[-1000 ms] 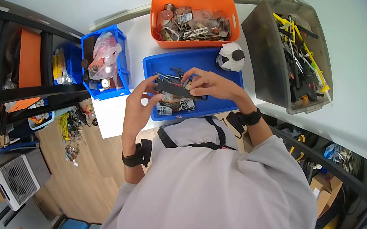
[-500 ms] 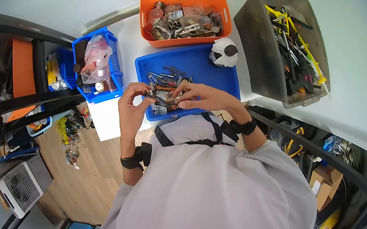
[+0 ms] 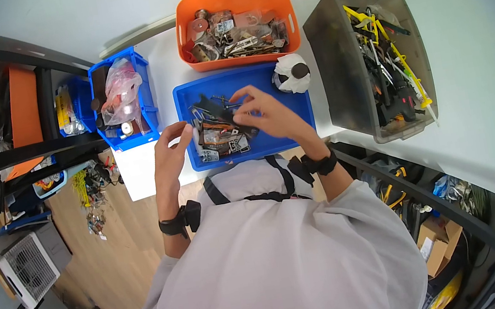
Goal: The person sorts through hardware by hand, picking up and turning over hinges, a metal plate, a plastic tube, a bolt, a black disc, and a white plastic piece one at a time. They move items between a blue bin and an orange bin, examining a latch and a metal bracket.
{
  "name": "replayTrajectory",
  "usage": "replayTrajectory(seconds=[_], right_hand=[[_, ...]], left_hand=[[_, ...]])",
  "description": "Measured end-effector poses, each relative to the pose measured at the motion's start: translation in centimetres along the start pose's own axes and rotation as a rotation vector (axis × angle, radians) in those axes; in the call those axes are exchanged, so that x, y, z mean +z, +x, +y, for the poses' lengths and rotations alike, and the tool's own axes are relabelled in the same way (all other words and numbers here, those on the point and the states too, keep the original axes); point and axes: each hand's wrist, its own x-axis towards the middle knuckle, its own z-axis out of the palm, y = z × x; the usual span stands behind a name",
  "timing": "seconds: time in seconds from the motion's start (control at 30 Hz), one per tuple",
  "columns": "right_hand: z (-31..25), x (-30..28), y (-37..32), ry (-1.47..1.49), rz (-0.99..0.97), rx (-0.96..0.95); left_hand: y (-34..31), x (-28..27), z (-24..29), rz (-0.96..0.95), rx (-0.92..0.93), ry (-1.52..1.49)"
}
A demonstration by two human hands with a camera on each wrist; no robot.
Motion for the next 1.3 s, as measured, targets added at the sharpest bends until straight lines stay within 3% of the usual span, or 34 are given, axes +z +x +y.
replayTrajectory(seconds=[0.07, 0.13, 0.27, 0.33, 0.37, 0.43, 0.47, 0.53, 0.67, 0.7, 0.93, 1.0, 1.1, 1.2, 1.3], right_hand=[[2.1, -1.3, 1.4, 0.011, 0.052, 0.062], [5.3, -2.5, 3.6, -0.001, 0.331, 0.115], [10.2, -5.2, 9.9, -0.075, 0.319, 0.133], [10.6, -5.0, 12.7, 0.125, 0.453, 0.422], [11.8, -5.3, 14.2, 0.124, 0.462, 0.410], [16.1, -4.9, 17.2, -0.237, 0.577, 0.387], [17.4, -4.4, 18.2, -0.234, 0.581, 0.380], [17.8, -4.2, 19.9, -0.691, 0.660, 0.409], [16.0, -3.3, 20.1, -0.650, 0.396, 0.409], [15.7, -3.5, 20.2, -0.728, 0.220, 0.445], [12.9, -1.7, 15.9, -0.850, 0.369, 0.255], [11.4, -0.8, 14.0, -0.780, 0.459, 0.046], [7.9, 1.3, 10.5, -0.661, 0.487, -0.032], [7.4, 2.8, 7.4, -0.575, 0.306, 0.118], [10.7, 4.0, 5.5, -0.566, 0.173, 0.217]], left_hand=[[0.2, -0.6, -1.0, -0.002, 0.035, 0.009], [0.0, -1.0, -1.3, -0.001, 0.023, 0.049], [-0.4, -1.6, -2.0, -0.037, 0.015, 0.066], [-0.5, -1.7, -2.4, -0.038, 0.018, 0.085], [-0.4, -1.8, -2.9, -0.043, 0.024, 0.090], [-0.4, -2.1, -3.5, -0.053, 0.034, 0.102], [-0.6, -2.2, -3.7, -0.052, 0.043, 0.097], [-0.7, -2.5, -4.0, -0.047, 0.037, 0.100], [-0.9, -2.9, -4.2, -0.034, 0.011, 0.107], [-0.8, -2.9, -4.4, -0.041, 0.010, 0.105], [-0.3, -2.6, -4.9, -0.043, 0.025, 0.110], [-0.2, -2.3, -5.1, -0.041, 0.031, 0.122], [0.2, -1.9, -5.2, -0.029, 0.048, 0.151], [0.0, -1.9, -4.8, -0.030, 0.047, 0.163], [-0.1, -2.1, -5.0, -0.027, 0.030, 0.168]])
